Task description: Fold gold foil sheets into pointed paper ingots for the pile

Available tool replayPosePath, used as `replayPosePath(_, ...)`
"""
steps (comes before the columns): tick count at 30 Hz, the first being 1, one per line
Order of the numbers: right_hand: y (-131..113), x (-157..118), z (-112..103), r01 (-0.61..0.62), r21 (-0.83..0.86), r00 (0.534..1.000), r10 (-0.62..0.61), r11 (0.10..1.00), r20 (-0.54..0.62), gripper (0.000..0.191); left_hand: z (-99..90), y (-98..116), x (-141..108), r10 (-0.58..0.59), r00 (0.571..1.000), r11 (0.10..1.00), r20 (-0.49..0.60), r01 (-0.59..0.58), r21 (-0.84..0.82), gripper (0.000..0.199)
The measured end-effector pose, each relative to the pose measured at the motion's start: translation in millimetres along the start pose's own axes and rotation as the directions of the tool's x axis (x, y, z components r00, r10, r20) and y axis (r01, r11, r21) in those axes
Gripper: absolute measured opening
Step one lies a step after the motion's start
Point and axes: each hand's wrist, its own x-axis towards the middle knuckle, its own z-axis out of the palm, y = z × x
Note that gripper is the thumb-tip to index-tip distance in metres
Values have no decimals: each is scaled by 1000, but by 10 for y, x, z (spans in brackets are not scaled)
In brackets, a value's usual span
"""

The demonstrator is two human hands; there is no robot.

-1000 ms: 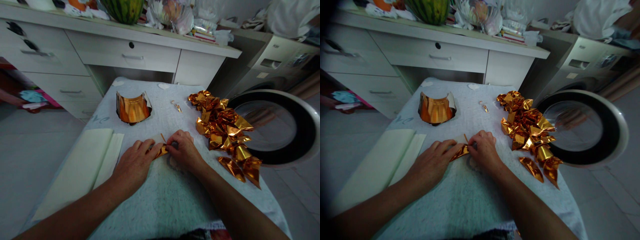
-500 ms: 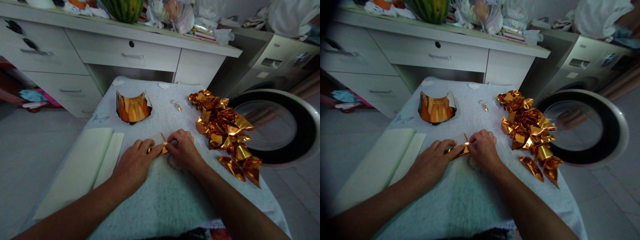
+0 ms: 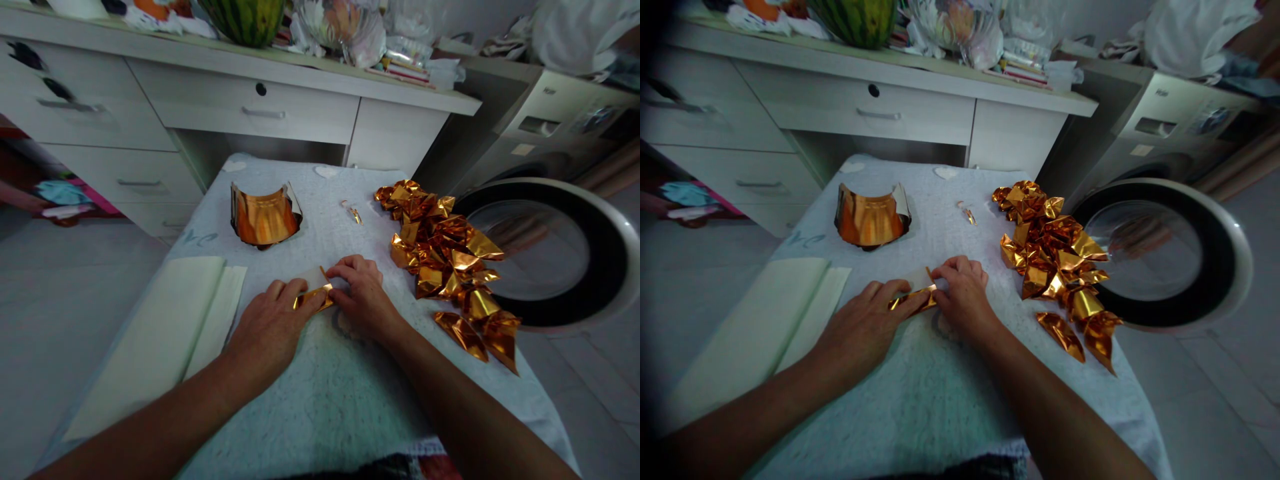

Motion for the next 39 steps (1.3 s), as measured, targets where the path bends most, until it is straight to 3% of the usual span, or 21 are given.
replayPosePath(18, 7, -3, 24, 57, 52, 998, -57, 997, -9, 25, 49, -34, -1, 28, 999, 1000, -16, -28, -2, 50)
replayPosePath(39, 24, 13, 17, 2, 27, 1000, -2, 1000, -2, 27, 31, -24, 3, 15, 1000, 1000, 16, -15, 12, 51)
